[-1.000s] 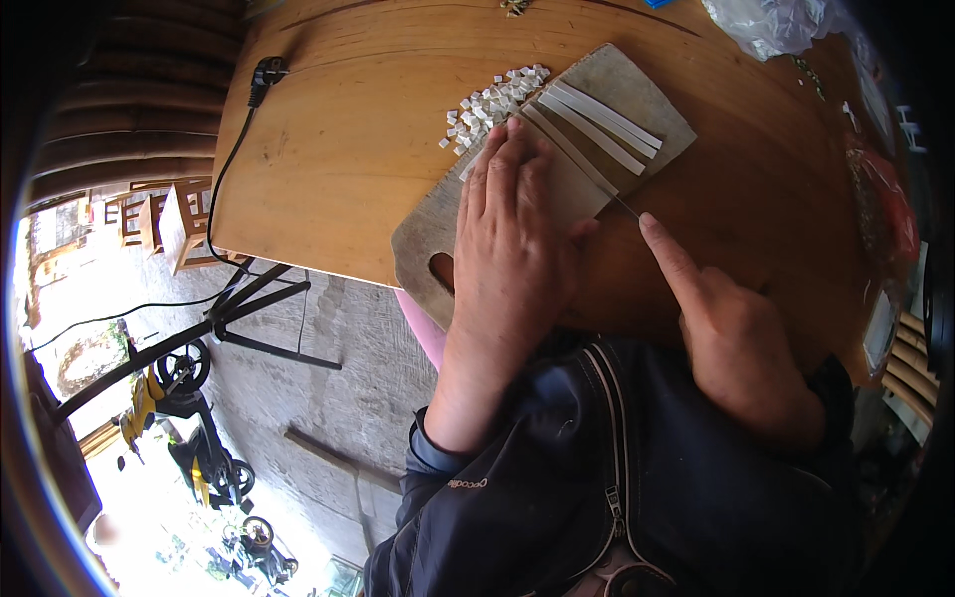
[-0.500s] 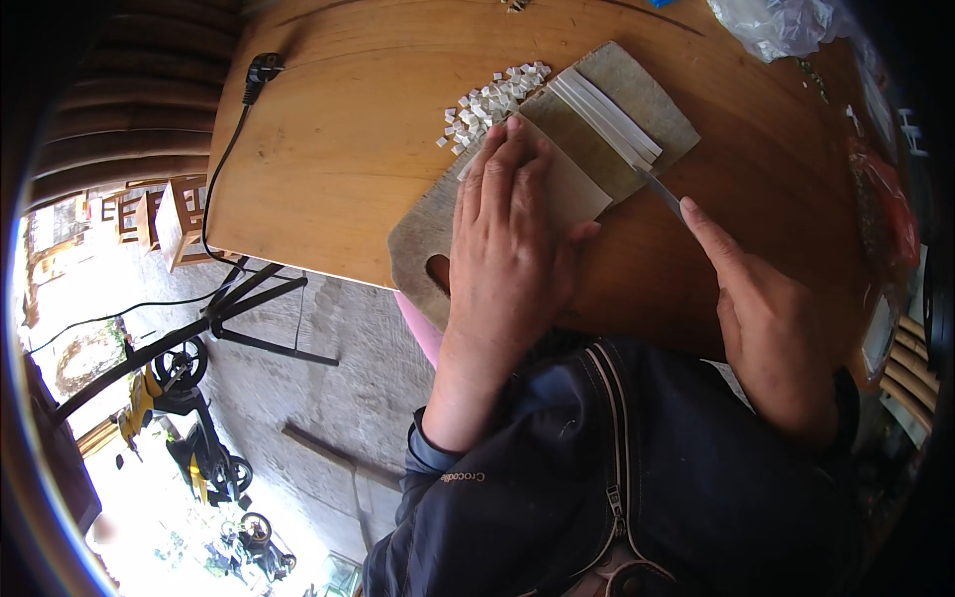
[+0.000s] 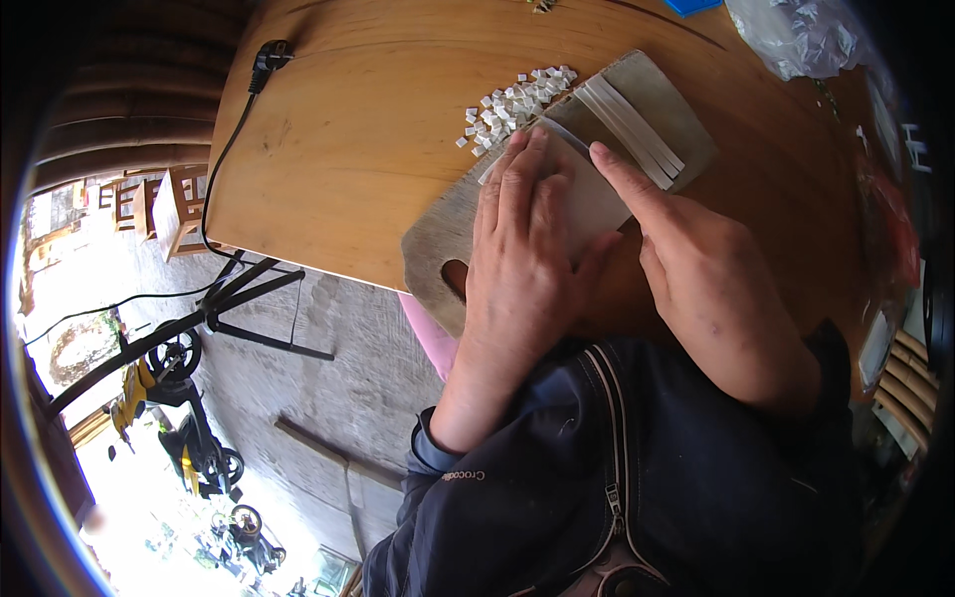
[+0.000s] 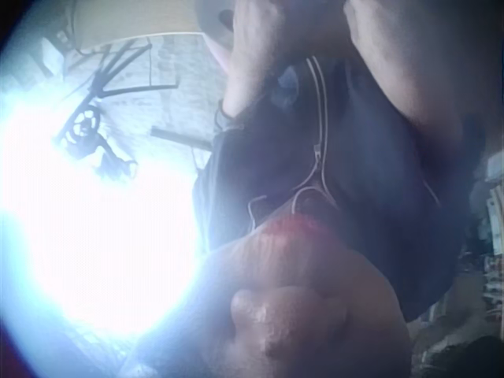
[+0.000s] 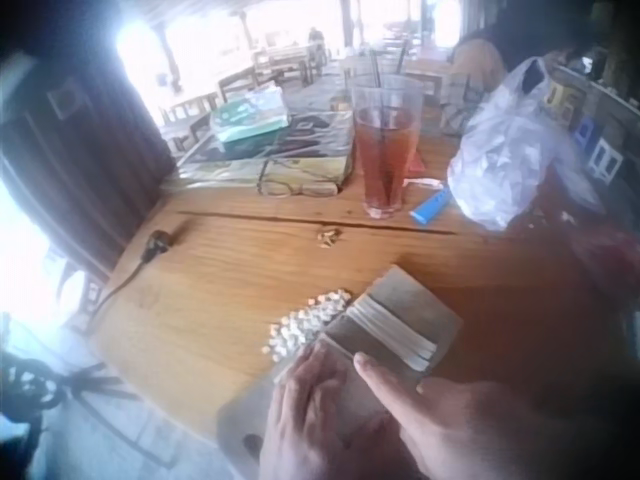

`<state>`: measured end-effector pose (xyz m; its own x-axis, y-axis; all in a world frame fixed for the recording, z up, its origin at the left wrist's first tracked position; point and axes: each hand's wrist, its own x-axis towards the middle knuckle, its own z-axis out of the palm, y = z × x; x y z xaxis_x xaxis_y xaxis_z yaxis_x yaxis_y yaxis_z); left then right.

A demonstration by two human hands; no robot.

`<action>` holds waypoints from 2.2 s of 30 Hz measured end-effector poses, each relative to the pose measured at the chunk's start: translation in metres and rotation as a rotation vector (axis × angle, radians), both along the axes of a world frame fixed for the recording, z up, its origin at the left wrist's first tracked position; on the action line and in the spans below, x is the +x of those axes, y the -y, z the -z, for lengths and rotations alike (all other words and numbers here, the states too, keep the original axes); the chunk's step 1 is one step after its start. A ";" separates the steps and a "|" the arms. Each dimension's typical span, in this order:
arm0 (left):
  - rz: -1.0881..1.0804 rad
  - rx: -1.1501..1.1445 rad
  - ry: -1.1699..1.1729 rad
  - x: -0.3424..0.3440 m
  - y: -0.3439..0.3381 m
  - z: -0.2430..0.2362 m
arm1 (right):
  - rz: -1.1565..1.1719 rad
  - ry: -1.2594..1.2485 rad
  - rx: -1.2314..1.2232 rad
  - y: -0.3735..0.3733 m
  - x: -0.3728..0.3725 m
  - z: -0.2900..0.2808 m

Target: The person cuts a white sheet into strips and then into small cubes using a knife on a cutting board. The person repeatedly slices the material into smaller pieces, accumulating a pile of cubes on the board.

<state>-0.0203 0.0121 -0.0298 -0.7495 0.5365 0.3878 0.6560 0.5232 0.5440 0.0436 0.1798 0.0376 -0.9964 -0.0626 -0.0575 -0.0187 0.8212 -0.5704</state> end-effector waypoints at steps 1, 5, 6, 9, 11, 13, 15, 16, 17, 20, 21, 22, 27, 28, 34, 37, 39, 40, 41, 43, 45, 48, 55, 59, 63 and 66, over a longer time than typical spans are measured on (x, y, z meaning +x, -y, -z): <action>0.004 0.017 0.004 0.000 0.000 0.001 | -0.004 0.004 0.000 0.001 -0.001 0.001; 0.002 0.012 0.031 0.001 0.001 -0.001 | 0.001 0.013 -0.002 0.005 -0.003 0.005; 0.006 0.013 0.036 0.001 0.001 -0.001 | 0.005 0.000 0.013 0.007 -0.003 0.006; -0.003 0.010 0.028 0.002 0.001 0.000 | 0.026 0.047 0.162 0.016 -0.001 0.001; -0.006 0.023 0.032 0.002 0.000 0.001 | 0.046 0.065 0.283 0.025 0.001 -0.001; -0.005 0.042 0.056 0.002 -0.001 0.000 | 0.061 0.040 0.385 0.033 0.004 0.005; 0.002 0.000 0.030 0.001 0.000 -0.001 | 0.071 0.037 0.385 0.037 0.002 0.008; 0.010 -0.020 0.017 0.001 0.000 -0.002 | 0.079 0.037 0.387 0.039 0.001 0.009; 0.011 -0.030 0.013 0.001 0.001 -0.001 | 0.082 0.024 0.378 0.039 0.000 0.010; 0.018 -0.067 0.008 0.001 0.005 -0.002 | 0.084 -0.009 0.347 0.039 0.000 0.014; 0.025 -0.081 0.012 0.001 0.005 -0.004 | 0.084 -0.014 0.336 0.037 0.001 0.014; 0.031 -0.096 0.018 0.001 0.007 -0.006 | 0.081 -0.018 0.326 0.036 0.003 0.014; 0.013 -0.069 0.052 0.004 0.007 -0.007 | 0.051 0.070 0.328 0.027 0.019 0.004; 0.012 -0.066 0.047 0.004 0.006 -0.007 | 0.051 0.056 0.318 0.025 0.022 0.004; 0.015 -0.041 0.025 0.003 0.005 -0.002 | 0.062 0.087 0.283 0.019 0.040 0.003; 0.019 -0.044 0.008 0.003 0.006 0.000 | -0.006 0.154 0.343 0.019 0.041 -0.007; 0.010 -0.035 0.004 0.003 0.004 -0.002 | -0.004 0.171 0.349 0.020 0.043 -0.009; 0.006 -0.032 0.002 0.004 0.004 -0.003 | -0.003 0.180 0.351 0.020 0.044 -0.009; 0.010 -0.040 -0.004 0.004 0.004 -0.002 | -0.001 0.181 0.347 0.020 0.046 -0.009; 0.019 -0.058 -0.016 0.003 0.004 0.000 | 0.002 0.184 0.336 0.018 0.049 -0.008; 0.018 -0.069 -0.011 0.003 0.005 0.001 | -0.003 0.161 0.316 0.017 0.055 -0.005; 0.020 -0.080 -0.008 0.003 0.005 0.000 | -0.009 0.155 0.288 0.012 0.063 -0.006; -0.002 -0.107 -0.006 0.005 0.004 -0.003 | -0.001 0.191 0.224 -0.002 0.076 -0.016; 0.005 -0.088 0.002 0.004 0.004 -0.003 | 0.051 0.217 0.208 -0.008 0.078 -0.022; 0.030 -0.052 0.000 0.001 0.007 -0.002 | 0.188 0.125 -0.010 -0.017 0.070 -0.027; 0.027 -0.028 0.032 0.004 0.009 -0.004 | 0.195 0.092 -0.086 -0.021 0.064 -0.028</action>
